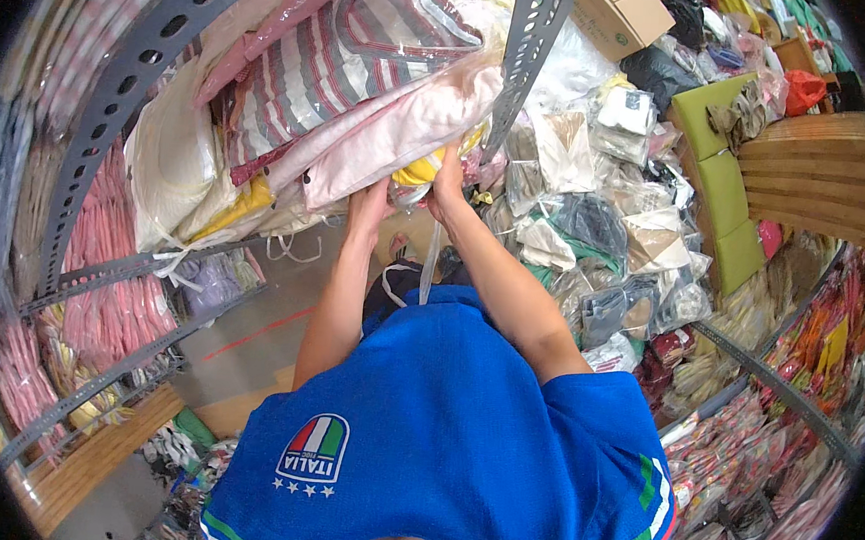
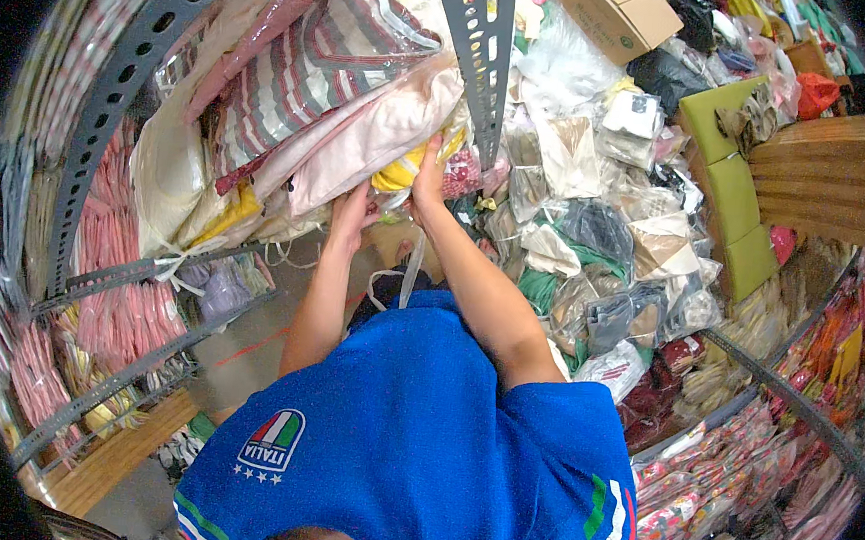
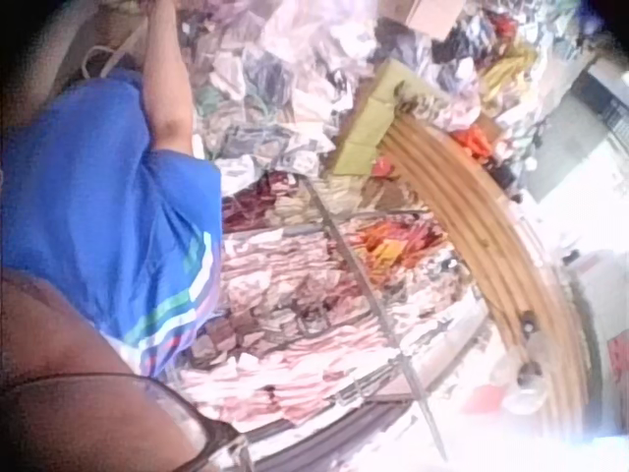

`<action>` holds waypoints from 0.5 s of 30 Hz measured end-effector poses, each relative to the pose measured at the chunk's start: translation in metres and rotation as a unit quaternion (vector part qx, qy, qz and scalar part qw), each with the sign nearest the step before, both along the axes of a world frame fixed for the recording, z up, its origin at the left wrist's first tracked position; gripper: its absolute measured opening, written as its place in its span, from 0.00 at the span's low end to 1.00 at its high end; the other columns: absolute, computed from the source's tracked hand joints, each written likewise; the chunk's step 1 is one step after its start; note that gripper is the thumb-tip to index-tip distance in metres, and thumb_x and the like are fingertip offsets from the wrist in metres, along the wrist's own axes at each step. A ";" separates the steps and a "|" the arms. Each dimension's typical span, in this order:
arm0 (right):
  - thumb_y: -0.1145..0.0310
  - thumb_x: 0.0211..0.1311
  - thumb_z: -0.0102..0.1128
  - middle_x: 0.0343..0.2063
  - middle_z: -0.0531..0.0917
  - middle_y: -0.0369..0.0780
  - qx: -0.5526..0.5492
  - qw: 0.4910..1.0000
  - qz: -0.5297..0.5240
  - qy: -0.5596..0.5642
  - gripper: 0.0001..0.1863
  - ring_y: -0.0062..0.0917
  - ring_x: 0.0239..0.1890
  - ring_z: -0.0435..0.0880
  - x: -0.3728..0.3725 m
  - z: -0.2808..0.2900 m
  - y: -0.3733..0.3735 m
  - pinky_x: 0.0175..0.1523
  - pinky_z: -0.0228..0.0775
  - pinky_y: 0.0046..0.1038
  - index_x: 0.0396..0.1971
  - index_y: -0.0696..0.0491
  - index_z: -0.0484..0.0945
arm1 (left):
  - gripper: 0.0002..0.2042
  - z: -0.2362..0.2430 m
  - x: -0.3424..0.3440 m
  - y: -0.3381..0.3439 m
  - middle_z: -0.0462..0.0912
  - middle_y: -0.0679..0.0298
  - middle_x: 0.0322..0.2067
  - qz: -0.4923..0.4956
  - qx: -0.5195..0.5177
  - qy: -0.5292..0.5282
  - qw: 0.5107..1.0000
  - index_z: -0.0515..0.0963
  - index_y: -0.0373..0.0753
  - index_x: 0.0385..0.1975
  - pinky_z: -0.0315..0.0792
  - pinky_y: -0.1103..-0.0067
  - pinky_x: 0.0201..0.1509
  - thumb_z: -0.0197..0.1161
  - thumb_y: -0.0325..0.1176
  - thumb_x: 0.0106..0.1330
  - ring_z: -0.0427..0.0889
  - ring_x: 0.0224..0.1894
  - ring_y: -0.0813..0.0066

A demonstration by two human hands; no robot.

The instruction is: The person organizes packaged clothing items on metal shelving units. They pick up, inspect, and place various folded garments and bundles into different positions on the shelves.

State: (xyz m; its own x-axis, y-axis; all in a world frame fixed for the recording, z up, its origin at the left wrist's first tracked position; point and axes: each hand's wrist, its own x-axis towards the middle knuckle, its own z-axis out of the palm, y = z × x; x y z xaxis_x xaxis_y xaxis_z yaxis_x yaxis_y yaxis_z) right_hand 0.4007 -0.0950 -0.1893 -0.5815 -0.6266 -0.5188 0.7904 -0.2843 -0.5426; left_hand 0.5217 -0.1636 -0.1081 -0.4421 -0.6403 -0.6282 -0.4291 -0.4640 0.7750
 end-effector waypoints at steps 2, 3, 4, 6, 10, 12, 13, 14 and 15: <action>0.26 0.66 0.33 0.63 0.73 0.41 0.039 0.998 0.049 0.002 0.46 0.36 0.63 0.74 -0.010 0.015 0.003 0.61 0.68 0.49 0.70 0.50 0.58 | 0.32 0.030 0.007 0.018 0.69 0.60 0.63 0.051 -0.013 0.035 0.998 0.62 0.42 0.68 0.71 0.58 0.60 0.59 0.50 0.69 0.74 0.60 0.60; 0.26 0.65 0.32 0.64 0.72 0.40 0.079 0.993 0.087 -0.002 0.47 0.35 0.64 0.72 -0.011 0.037 0.012 0.62 0.67 0.49 0.70 0.49 0.57 | 0.32 0.042 0.009 0.023 0.69 0.58 0.64 0.075 -0.017 0.057 0.995 0.63 0.41 0.67 0.70 0.59 0.61 0.62 0.49 0.67 0.73 0.61 0.60; 0.25 0.65 0.31 0.65 0.70 0.40 0.120 0.985 0.123 -0.008 0.47 0.34 0.65 0.71 -0.010 0.055 0.022 0.62 0.67 0.48 0.71 0.48 0.57 | 0.33 0.054 0.009 0.030 0.69 0.57 0.64 0.097 -0.020 0.078 0.992 0.65 0.40 0.66 0.69 0.61 0.62 0.66 0.47 0.65 0.72 0.62 0.60; 0.26 0.66 0.31 0.67 0.68 0.39 0.048 0.992 0.119 -0.017 0.46 0.32 0.67 0.69 -0.007 0.067 0.033 0.61 0.67 0.47 0.72 0.46 0.56 | 0.33 0.067 -0.002 0.039 0.72 0.56 0.62 0.086 -0.085 0.094 0.988 0.68 0.37 0.64 0.68 0.64 0.63 0.70 0.44 0.61 0.73 0.62 0.59; 0.28 0.67 0.33 0.64 0.72 0.38 0.021 0.995 0.059 0.074 0.44 0.31 0.62 0.73 0.013 0.039 0.029 0.57 0.71 0.43 0.70 0.48 0.58 | 0.30 0.021 -0.029 0.012 0.79 0.55 0.56 0.029 -0.251 0.055 0.966 0.74 0.33 0.58 0.67 0.71 0.63 0.72 0.41 0.58 0.75 0.60 0.60; 0.39 0.73 0.38 0.65 0.68 0.40 0.046 0.996 0.063 0.050 0.39 0.30 0.64 0.69 0.015 0.005 0.024 0.63 0.64 0.35 0.71 0.54 0.54 | 0.29 0.016 -0.029 0.016 0.79 0.52 0.56 0.037 -0.261 0.049 0.963 0.75 0.31 0.56 0.66 0.70 0.62 0.72 0.40 0.56 0.75 0.60 0.59; 0.42 0.74 0.38 0.65 0.68 0.41 0.053 0.996 0.062 0.044 0.37 0.30 0.63 0.69 0.013 -0.010 0.024 0.64 0.62 0.34 0.70 0.56 0.55 | 0.29 0.008 -0.031 0.016 0.79 0.52 0.56 0.024 -0.269 0.027 0.962 0.75 0.31 0.56 0.66 0.70 0.62 0.72 0.40 0.57 0.75 0.60 0.59; 0.45 0.75 0.39 0.65 0.68 0.42 0.057 0.996 0.064 0.038 0.35 0.30 0.63 0.69 0.013 -0.020 0.021 0.65 0.61 0.32 0.70 0.58 0.55 | 0.29 -0.004 -0.028 0.012 0.79 0.51 0.56 0.012 -0.280 0.004 0.960 0.75 0.31 0.56 0.66 0.70 0.62 0.71 0.41 0.57 0.75 0.60 0.58; 0.48 0.76 0.39 0.65 0.68 0.43 0.060 0.995 0.068 0.034 0.34 0.30 0.63 0.68 0.010 -0.028 0.014 0.66 0.60 0.31 0.69 0.59 0.56 | 0.29 -0.011 -0.027 0.008 0.79 0.51 0.56 0.003 -0.293 -0.016 0.956 0.75 0.32 0.56 0.66 0.70 0.62 0.70 0.42 0.58 0.75 0.60 0.57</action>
